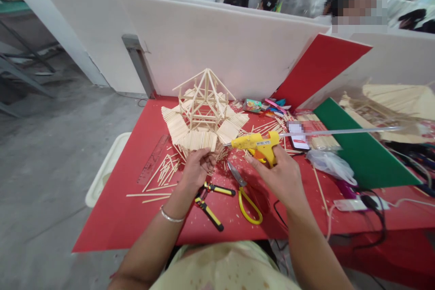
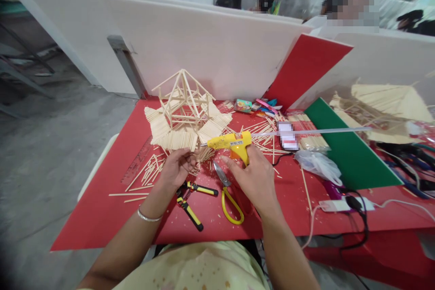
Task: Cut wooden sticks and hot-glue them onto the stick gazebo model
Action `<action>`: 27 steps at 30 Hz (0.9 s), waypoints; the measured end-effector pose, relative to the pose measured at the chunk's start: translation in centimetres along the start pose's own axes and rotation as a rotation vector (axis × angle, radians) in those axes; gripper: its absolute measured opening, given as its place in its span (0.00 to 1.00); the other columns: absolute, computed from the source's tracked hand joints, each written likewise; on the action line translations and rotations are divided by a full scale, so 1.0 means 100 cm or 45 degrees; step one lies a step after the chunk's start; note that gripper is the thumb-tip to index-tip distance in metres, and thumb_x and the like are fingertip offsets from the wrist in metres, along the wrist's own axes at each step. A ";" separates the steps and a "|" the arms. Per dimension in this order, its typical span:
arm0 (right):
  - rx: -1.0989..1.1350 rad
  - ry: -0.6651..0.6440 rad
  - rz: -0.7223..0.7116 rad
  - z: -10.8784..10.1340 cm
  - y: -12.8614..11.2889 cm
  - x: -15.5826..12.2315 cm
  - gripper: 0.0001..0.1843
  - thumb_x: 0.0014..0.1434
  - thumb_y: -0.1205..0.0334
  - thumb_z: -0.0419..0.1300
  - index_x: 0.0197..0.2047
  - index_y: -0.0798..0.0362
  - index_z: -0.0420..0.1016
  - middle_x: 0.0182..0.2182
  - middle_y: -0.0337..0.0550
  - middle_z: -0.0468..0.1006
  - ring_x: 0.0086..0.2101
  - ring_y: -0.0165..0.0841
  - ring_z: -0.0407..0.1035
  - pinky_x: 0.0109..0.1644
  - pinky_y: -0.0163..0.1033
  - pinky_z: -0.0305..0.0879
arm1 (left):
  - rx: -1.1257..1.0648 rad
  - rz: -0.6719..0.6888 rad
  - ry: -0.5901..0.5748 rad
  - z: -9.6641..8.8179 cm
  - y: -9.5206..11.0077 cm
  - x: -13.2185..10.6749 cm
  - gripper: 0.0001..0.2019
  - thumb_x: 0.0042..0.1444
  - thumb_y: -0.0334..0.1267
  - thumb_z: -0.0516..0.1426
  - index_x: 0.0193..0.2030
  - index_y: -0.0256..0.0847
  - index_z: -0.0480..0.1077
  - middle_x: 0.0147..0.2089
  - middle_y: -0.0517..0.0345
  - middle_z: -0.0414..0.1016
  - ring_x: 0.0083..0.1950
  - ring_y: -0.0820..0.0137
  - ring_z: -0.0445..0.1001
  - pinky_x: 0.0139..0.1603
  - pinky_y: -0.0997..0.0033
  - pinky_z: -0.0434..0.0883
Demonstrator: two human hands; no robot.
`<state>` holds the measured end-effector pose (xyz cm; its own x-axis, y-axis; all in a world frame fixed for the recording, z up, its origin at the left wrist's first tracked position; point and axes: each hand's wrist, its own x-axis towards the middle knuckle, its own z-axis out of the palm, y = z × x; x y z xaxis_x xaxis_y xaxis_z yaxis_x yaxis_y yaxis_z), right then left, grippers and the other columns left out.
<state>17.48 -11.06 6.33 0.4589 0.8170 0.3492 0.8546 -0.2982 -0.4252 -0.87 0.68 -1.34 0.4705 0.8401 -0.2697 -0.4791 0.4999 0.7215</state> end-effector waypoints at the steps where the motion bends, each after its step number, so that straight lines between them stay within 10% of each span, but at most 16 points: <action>1: -0.001 -0.001 -0.001 0.000 0.000 0.000 0.28 0.51 0.32 0.60 0.40 0.50 0.68 0.32 0.40 0.74 0.28 0.33 0.64 0.32 0.37 0.54 | -0.006 0.002 -0.004 0.000 0.000 0.000 0.12 0.48 0.41 0.62 0.31 0.31 0.77 0.20 0.55 0.72 0.20 0.76 0.67 0.18 0.78 0.61; 27: -0.009 -0.009 -0.003 0.001 0.000 0.000 0.27 0.52 0.32 0.59 0.37 0.49 0.66 0.31 0.39 0.73 0.28 0.31 0.62 0.31 0.36 0.53 | -0.061 0.032 -0.023 -0.001 -0.002 0.001 0.08 0.48 0.39 0.62 0.29 0.34 0.76 0.22 0.54 0.75 0.20 0.76 0.68 0.22 0.76 0.66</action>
<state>17.49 -11.00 6.20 0.4550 0.8212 0.3444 0.8574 -0.2995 -0.4186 -0.79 0.68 -1.54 0.4710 0.8487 -0.2404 -0.5254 0.4888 0.6964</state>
